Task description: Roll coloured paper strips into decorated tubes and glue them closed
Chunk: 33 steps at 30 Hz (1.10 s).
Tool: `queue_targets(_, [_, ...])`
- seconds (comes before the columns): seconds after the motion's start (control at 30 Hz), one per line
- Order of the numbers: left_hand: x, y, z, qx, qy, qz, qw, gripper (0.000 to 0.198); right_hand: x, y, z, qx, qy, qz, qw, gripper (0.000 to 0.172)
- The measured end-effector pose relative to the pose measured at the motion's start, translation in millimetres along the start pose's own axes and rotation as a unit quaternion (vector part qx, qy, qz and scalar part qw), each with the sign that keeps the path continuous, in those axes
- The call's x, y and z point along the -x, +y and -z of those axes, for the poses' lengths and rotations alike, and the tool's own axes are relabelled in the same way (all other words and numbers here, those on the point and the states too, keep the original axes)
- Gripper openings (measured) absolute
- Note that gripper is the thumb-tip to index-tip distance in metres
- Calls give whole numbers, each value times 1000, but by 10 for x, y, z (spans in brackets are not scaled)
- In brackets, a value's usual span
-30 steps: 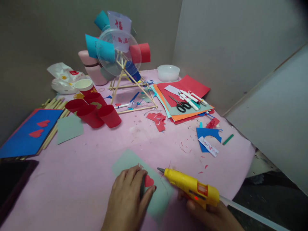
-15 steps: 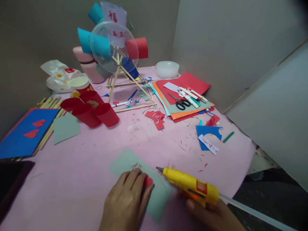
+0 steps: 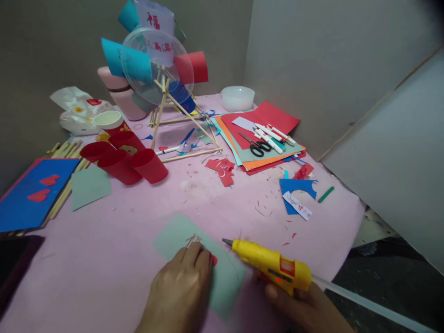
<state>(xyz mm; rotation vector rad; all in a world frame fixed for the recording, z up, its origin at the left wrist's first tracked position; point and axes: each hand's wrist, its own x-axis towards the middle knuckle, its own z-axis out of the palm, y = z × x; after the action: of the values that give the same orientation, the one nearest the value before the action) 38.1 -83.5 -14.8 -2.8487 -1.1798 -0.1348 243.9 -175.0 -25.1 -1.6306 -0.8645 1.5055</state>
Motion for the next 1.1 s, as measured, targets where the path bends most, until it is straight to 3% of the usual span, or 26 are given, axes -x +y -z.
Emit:
queue_targets(0.13, [134,-108,-66,66,50,10,997,29,-17,4,-34,-26,30,-11,999,40])
queue_targets(0.3, [335,-255,-135,35,35,-28,998,84,-28,-34,-124,-91,34,-29,995,48])
queue_targets(0.37, [391,-304,-157,43,15,-36,998,94,-30,-34,-164,-101,30,-37,994,48])
queue_targets(0.67, [432,-359,-137,90,6,-25,996,77,-127,-55,-331,-32,60,-43,997,31])
queue_targets(0.97, [461,-387,-4,168,-61,-67,982,102,-190,-187,-499,57,34,-41,997,12])
queue_targets(1.1, [455,-378,-10,205,-17,-64,977,95,-246,-104,-601,-20,35,-19,999,15])
